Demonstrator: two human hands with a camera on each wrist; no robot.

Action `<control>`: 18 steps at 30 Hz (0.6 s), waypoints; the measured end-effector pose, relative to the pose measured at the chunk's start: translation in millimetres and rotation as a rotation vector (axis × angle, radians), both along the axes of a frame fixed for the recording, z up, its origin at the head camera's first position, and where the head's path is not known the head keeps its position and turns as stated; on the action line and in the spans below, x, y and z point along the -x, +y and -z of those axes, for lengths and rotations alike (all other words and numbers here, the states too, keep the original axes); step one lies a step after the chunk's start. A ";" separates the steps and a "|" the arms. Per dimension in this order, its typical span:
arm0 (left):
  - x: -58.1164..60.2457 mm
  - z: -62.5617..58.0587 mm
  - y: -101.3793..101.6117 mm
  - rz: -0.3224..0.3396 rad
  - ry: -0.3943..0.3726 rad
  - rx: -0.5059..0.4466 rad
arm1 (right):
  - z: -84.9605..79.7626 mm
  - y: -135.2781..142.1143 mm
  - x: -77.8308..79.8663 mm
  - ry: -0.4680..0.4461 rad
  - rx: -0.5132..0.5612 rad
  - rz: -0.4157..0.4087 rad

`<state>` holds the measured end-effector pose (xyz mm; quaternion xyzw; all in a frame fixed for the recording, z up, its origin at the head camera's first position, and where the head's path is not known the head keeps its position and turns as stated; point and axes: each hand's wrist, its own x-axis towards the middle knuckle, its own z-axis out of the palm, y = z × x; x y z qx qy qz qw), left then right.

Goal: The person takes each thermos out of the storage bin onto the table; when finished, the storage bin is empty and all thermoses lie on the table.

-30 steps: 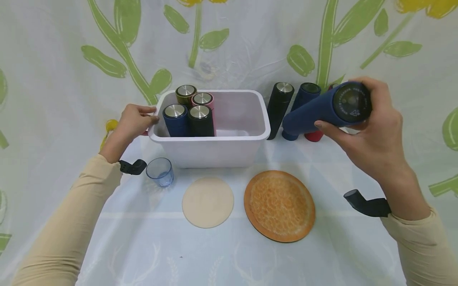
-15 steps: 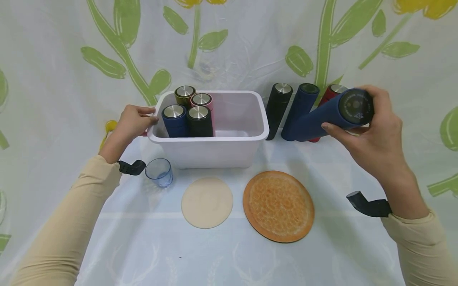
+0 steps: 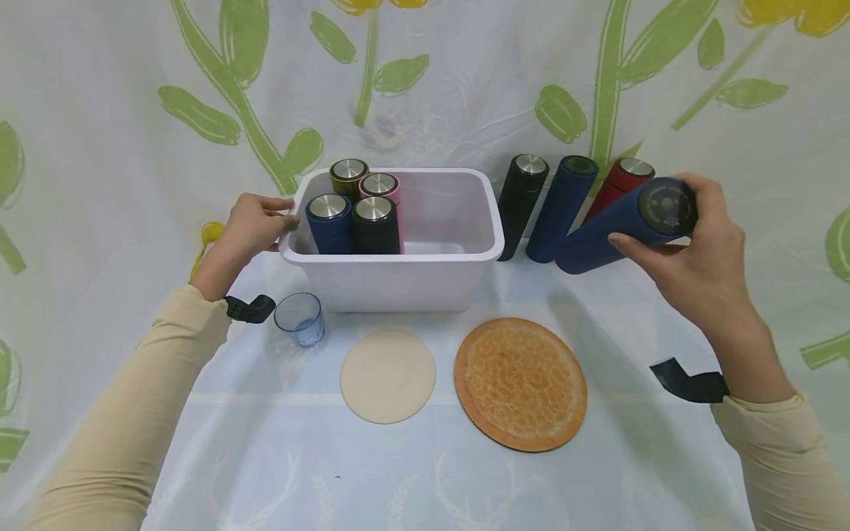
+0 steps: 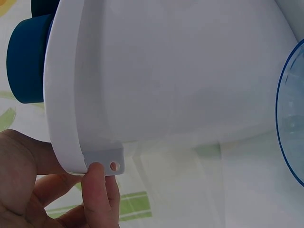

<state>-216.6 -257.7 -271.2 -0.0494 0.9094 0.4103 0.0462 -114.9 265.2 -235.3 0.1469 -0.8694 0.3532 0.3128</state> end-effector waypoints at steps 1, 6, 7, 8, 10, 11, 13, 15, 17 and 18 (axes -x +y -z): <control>0.3 0.1 -0.3 0.000 0.001 0.001 | 0.9 1.6 1.0 -0.003 -0.002 0.006; 0.2 0.1 -0.9 -0.003 -0.011 -0.001 | 4.6 7.6 6.9 -0.046 -0.003 0.025; 0.2 0.2 -1.0 -0.004 -0.013 -0.002 | 5.5 8.6 7.8 -0.062 0.001 0.028; 0.1 0.1 -0.8 -0.002 -0.013 -0.003 | 6.5 9.7 8.6 -0.074 0.004 0.031; -0.3 -0.2 -0.2 0.003 -0.010 -0.003 | 8.4 12.1 10.0 -0.095 0.008 0.039; -0.1 0.0 -0.2 0.005 -0.007 -0.002 | 9.4 13.3 10.5 -0.102 0.010 0.041; 0.2 0.3 -0.2 0.008 -0.007 0.000 | 11.4 15.9 11.3 -0.112 0.010 0.050; 0.5 0.7 -0.1 0.008 -0.008 0.005 | 13.3 18.5 11.7 -0.120 0.008 0.061; 1.0 1.2 -0.2 0.005 -0.009 0.005 | 15.2 21.1 12.0 -0.133 0.007 0.075; 1.0 1.3 -0.1 0.005 -0.010 0.005 | 16.1 22.4 12.2 -0.143 0.005 0.083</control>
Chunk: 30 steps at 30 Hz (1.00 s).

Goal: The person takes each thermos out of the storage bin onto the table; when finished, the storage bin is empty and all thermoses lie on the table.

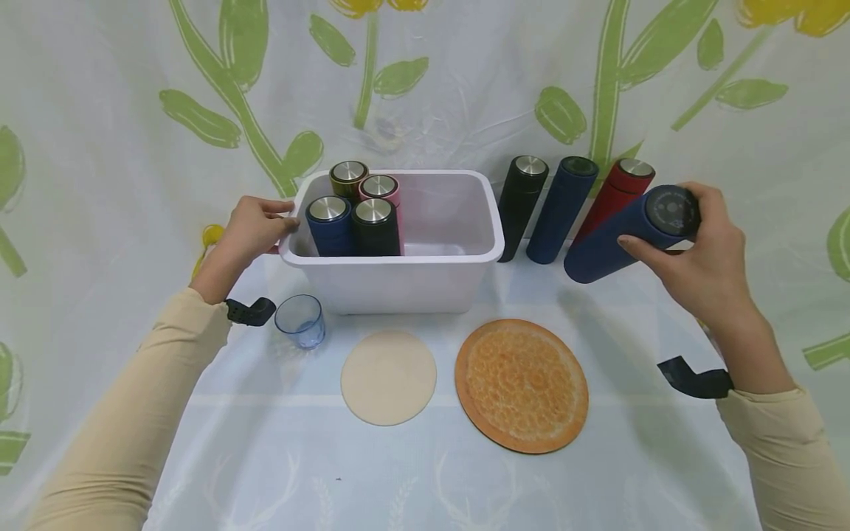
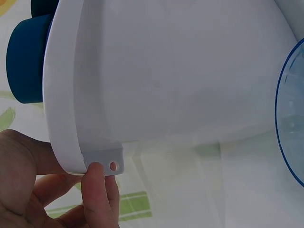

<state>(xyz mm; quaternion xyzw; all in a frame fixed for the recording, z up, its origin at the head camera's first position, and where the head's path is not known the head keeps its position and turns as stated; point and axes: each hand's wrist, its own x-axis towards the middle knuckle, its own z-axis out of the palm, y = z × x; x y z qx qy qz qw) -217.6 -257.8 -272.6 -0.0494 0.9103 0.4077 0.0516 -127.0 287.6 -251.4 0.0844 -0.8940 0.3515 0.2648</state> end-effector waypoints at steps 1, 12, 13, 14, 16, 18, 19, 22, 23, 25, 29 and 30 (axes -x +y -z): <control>0.2 0.2 0.1 -0.001 -0.002 -0.001 | 1.1 1.6 0.2 -0.008 -0.005 0.007; 0.7 1.3 -0.3 -0.001 0.008 0.002 | 14.3 19.7 5.0 -0.098 -0.050 0.081; 0.7 1.2 -0.2 -0.002 0.008 0.002 | 14.8 21.3 6.0 -0.104 -0.052 0.084; 0.7 1.0 -0.2 -0.002 0.008 0.002 | 15.3 23.0 7.1 -0.110 -0.056 0.085; 0.6 0.9 -0.3 -0.004 0.006 0.003 | 15.9 26.1 9.2 -0.131 -0.061 0.091; 0.8 0.9 -0.8 -0.005 0.005 0.002 | 15.8 29.0 11.2 -0.159 -0.070 0.102; 0.9 0.9 -0.9 -0.006 0.004 0.000 | 15.8 30.6 12.4 -0.172 -0.074 0.109; 1.4 0.8 -0.7 -0.011 0.005 -0.005 | 16.0 34.4 16.2 -0.215 -0.081 0.127; 1.5 0.7 -0.5 -0.013 0.004 -0.006 | 16.1 35.5 17.5 -0.226 -0.082 0.132; 1.5 0.6 -0.2 -0.017 0.000 -0.008 | 16.6 37.4 20.1 -0.248 -0.082 0.139; 1.4 0.8 -0.3 -0.016 -0.002 -0.012 | 18.2 40.8 25.0 -0.276 -0.078 0.147; 1.4 0.9 -0.6 -0.014 0.001 -0.013 | 18.7 41.8 26.2 -0.280 -0.078 0.149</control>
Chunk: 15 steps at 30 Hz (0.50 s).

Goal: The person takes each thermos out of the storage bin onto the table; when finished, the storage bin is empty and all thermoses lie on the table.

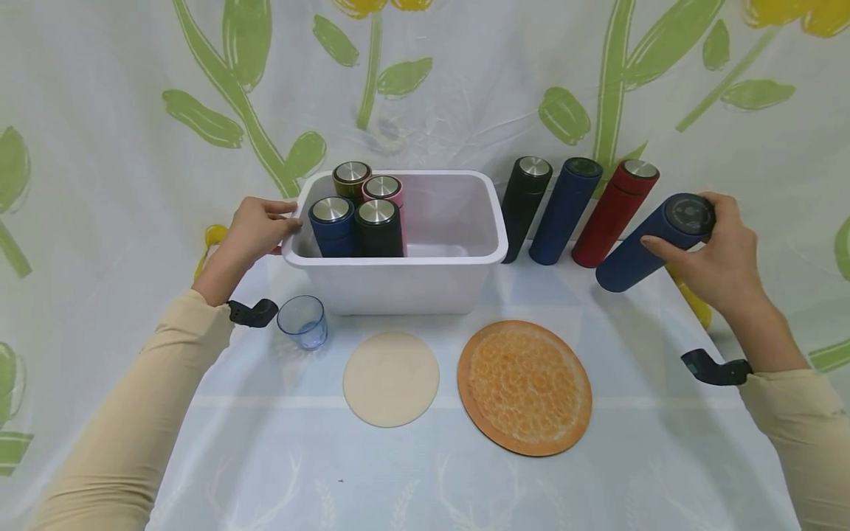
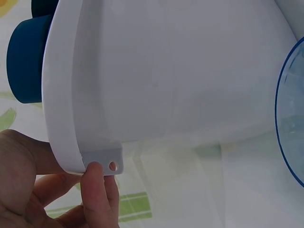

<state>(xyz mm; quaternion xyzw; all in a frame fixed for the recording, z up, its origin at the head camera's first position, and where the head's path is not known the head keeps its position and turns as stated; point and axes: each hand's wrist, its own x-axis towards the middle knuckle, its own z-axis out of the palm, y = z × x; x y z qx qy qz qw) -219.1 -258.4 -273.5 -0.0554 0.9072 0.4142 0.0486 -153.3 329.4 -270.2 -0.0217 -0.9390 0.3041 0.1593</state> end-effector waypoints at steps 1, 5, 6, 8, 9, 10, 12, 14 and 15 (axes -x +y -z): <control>-0.2 -0.1 0.1 0.001 0.003 -0.001 | 0.3 1.3 1.2 0.000 0.001 0.001; -0.7 0.1 -0.2 0.006 0.006 0.002 | 1.9 6.8 5.5 0.001 -0.005 0.011; -0.8 0.2 -0.2 0.006 0.006 0.003 | 2.4 8.4 7.1 0.001 -0.008 0.015; -0.7 0.4 -0.3 0.007 0.002 0.007 | 4.6 11.4 10.4 -0.006 -0.010 0.024; -0.7 0.3 -0.2 0.007 0.002 0.008 | 5.7 12.9 12.4 -0.012 -0.007 0.028; -0.4 0.4 0.0 0.006 0.001 0.007 | 6.9 14.4 14.5 -0.019 -0.006 0.032; -0.3 0.3 0.4 0.005 0.001 0.007 | 9.2 17.9 19.1 -0.035 0.001 0.036; -0.2 -0.2 0.9 0.000 0.001 0.007 | 11.4 20.6 23.6 -0.046 0.010 0.037; -0.2 -0.2 0.8 -0.002 -0.001 0.008 | 12.4 21.9 25.8 -0.049 0.014 0.036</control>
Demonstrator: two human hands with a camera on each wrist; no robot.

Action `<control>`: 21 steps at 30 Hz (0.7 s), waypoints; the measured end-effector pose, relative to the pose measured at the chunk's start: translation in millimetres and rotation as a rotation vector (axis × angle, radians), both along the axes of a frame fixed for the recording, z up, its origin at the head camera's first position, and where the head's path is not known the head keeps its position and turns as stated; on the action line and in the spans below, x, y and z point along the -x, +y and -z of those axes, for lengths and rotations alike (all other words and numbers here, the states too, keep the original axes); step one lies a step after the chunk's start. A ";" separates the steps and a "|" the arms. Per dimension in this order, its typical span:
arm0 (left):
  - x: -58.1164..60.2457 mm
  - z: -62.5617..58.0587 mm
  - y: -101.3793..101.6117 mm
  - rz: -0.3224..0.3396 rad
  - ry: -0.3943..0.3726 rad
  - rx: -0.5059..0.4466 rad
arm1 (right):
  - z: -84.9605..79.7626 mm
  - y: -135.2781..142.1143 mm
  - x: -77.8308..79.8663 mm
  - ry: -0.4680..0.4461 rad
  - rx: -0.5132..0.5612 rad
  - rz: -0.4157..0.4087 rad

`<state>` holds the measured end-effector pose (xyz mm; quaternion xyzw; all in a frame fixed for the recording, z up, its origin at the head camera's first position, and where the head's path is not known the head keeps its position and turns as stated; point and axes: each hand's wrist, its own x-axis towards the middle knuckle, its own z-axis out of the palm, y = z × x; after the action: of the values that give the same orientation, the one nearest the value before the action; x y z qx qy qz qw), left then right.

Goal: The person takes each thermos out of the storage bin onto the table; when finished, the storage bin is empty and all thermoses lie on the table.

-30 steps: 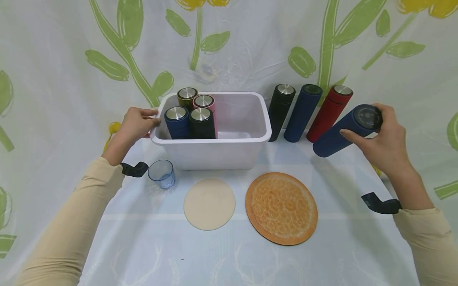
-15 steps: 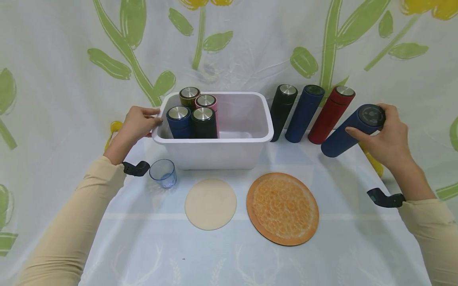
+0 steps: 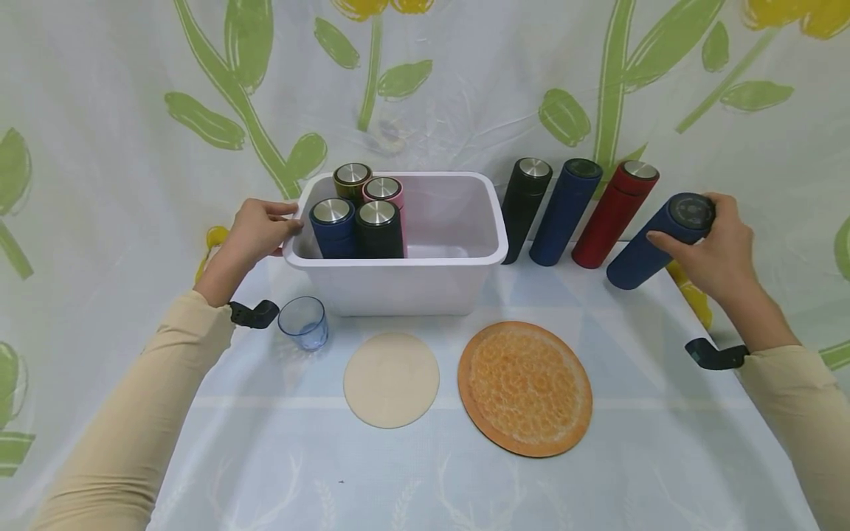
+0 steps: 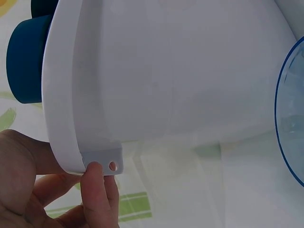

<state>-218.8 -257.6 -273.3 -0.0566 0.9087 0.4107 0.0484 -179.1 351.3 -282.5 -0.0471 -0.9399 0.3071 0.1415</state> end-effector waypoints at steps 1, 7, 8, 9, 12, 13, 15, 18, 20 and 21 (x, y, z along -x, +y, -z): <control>0.0 0.2 -0.1 -0.002 -0.002 0.002 | 1.0 1.4 2.5 -0.001 0.002 -0.001; 0.4 0.4 -0.1 -0.004 -0.008 0.005 | 6.4 8.3 14.8 -0.001 0.009 0.005; 0.3 0.4 -0.1 -0.003 -0.008 0.004 | 7.2 9.2 16.7 -0.004 0.011 0.005; 0.1 0.6 -0.6 -0.002 -0.007 0.005 | 8.2 10.1 18.4 -0.006 0.014 0.004; -0.2 1.0 -1.3 0.000 -0.005 0.004 | 10.9 11.3 23.6 -0.014 0.015 0.004; -0.2 0.9 -1.1 0.001 -0.004 0.005 | 11.7 11.8 25.1 -0.019 0.015 0.005; -0.2 0.8 -0.9 0.003 -0.003 0.005 | 13.0 12.2 27.5 -0.026 0.011 0.011; 0.2 0.4 0.2 0.000 -0.002 0.004 | 14.0 13.3 30.5 -0.039 0.012 0.022; 0.4 0.0 0.9 -0.003 0.001 0.004 | 14.5 15.1 32.7 -0.037 0.012 0.022; 0.6 -0.1 1.0 -0.006 0.001 0.004 | 14.6 15.7 33.6 -0.036 0.009 0.024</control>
<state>-219.4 -256.5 -273.2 -0.0592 0.9094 0.4090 0.0463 -212.7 367.0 -297.1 -0.0647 -0.9402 0.3089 0.1280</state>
